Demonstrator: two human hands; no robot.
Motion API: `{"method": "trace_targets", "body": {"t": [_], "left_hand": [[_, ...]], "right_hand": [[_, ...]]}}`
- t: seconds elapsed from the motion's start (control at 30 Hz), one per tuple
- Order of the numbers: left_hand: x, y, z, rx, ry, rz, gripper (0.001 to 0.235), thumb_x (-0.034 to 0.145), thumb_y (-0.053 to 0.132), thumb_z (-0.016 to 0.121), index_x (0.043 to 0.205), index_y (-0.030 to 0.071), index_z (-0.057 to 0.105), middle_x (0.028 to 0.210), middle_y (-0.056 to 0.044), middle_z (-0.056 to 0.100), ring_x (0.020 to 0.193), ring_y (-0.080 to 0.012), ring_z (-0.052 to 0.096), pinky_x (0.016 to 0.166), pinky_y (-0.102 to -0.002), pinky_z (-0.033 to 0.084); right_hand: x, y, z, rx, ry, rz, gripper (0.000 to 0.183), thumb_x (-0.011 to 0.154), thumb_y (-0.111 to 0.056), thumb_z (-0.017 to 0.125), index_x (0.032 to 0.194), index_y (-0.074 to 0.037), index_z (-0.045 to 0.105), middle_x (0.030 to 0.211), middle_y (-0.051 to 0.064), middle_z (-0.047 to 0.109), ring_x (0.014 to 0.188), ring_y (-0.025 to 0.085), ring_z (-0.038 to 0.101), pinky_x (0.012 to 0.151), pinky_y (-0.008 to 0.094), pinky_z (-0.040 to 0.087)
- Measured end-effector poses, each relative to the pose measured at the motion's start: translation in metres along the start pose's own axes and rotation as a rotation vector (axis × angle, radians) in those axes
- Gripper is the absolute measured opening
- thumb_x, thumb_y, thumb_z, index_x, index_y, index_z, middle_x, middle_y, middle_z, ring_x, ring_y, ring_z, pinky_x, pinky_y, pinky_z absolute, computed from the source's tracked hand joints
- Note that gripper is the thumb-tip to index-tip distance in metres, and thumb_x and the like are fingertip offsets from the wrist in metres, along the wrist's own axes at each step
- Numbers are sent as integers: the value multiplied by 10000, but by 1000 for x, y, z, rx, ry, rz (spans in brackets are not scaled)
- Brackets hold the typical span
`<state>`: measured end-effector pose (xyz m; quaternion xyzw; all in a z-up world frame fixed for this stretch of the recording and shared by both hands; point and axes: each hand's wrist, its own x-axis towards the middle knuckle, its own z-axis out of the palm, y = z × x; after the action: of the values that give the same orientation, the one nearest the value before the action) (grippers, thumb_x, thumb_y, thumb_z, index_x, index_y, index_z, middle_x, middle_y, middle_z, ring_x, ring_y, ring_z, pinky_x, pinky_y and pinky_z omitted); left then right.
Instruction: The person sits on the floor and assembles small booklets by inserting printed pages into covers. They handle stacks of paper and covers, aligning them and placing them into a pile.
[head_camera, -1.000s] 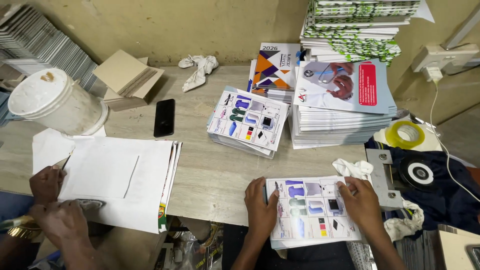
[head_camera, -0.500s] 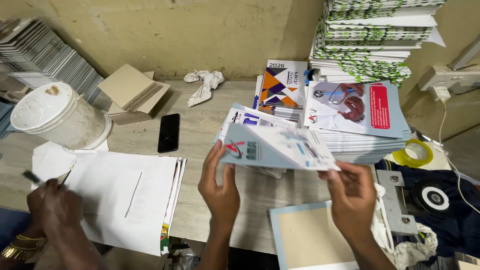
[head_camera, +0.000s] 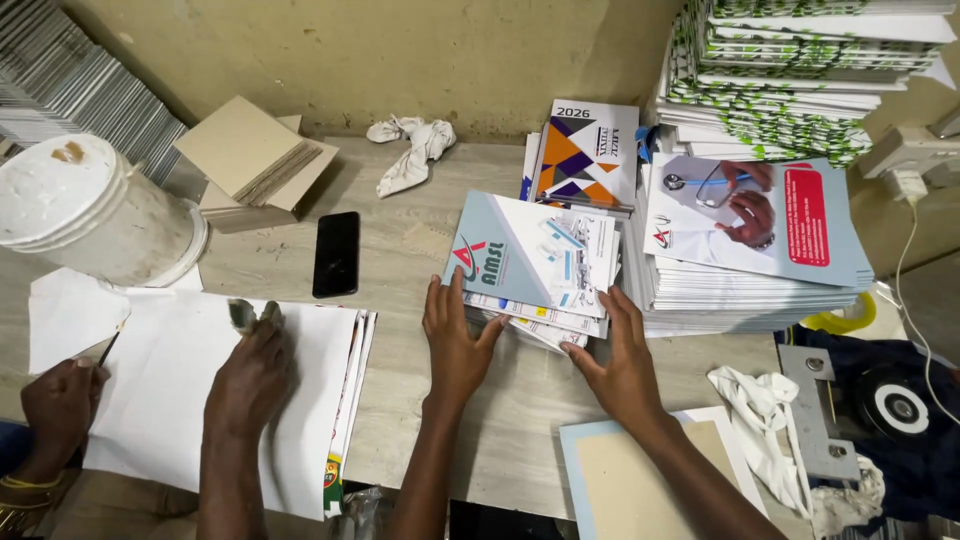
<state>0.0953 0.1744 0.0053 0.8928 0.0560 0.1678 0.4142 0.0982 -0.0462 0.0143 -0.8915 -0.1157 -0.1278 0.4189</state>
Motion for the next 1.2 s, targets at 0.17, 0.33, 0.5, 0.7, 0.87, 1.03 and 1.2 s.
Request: {"method": "trace_targets", "body": {"t": [0.17, 0.33, 0.5, 0.7, 0.87, 1.03, 1.2], "left_hand": [[4, -1, 6, 25, -16, 4, 972, 890, 423, 790, 1612, 58, 252, 1463, -264, 451, 1528, -494, 173, 1207, -655, 141], [5, -2, 11, 58, -11, 5, 959, 902, 444, 771, 1607, 62, 245, 1476, -240, 428, 1532, -492, 147, 1192, -661, 139], [5, -10, 15, 64, -20, 9, 939, 912, 446, 760, 1600, 55, 255, 1448, -236, 449, 1522, -492, 174, 1183, -662, 161], [6, -16, 16, 53, -15, -2, 935, 912, 474, 752, 1601, 67, 267, 1468, -241, 453, 1527, -472, 192, 1193, -646, 166], [4, -16, 16, 56, -11, 15, 916, 911, 488, 746, 1587, 65, 297, 1447, -235, 468, 1524, -472, 197, 1184, -654, 183], [4, -16, 9, 1, -7, 15, 857, 912, 489, 738, 1561, 80, 356, 1395, -216, 504, 1520, -459, 211, 1182, -644, 200], [18, -36, 11, -288, 104, -113, 398, 995, 458, 654, 1264, 169, 600, 1237, -61, 496, 1334, -313, 434, 1108, -500, 354]], "right_hand": [[10, -14, 11, 124, -10, 211, 923, 820, -233, 843, 1532, 0, 305, 1553, 313, 316, 1408, 528, 386, 1125, 623, 415], [22, -38, 14, 347, -32, 493, 1177, 765, -280, 888, 1614, -50, 106, 1603, 334, 242, 1462, 537, 288, 1178, 588, 338], [26, -45, 9, 331, -108, 582, 1274, 712, -149, 914, 1642, -162, 44, 1626, 308, 260, 1444, 521, 334, 1174, 591, 359], [31, -52, -4, 360, -226, 617, 1257, 772, -51, 840, 1651, -215, -44, 1632, 328, 225, 1438, 522, 345, 1172, 575, 375], [27, -56, -13, 443, -260, 596, 1268, 762, -108, 845, 1651, -204, -54, 1619, 346, 236, 1448, 540, 317, 1175, 600, 352], [15, -49, -4, 476, -171, 508, 1063, 888, -395, 699, 1648, -128, 5, 1625, 372, 168, 1477, 554, 223, 1223, 594, 263], [7, -19, 13, 508, 42, 445, 608, 1036, -315, 547, 1530, -50, 311, 1579, 313, 335, 1485, 491, 304, 1195, 615, 286]]}}
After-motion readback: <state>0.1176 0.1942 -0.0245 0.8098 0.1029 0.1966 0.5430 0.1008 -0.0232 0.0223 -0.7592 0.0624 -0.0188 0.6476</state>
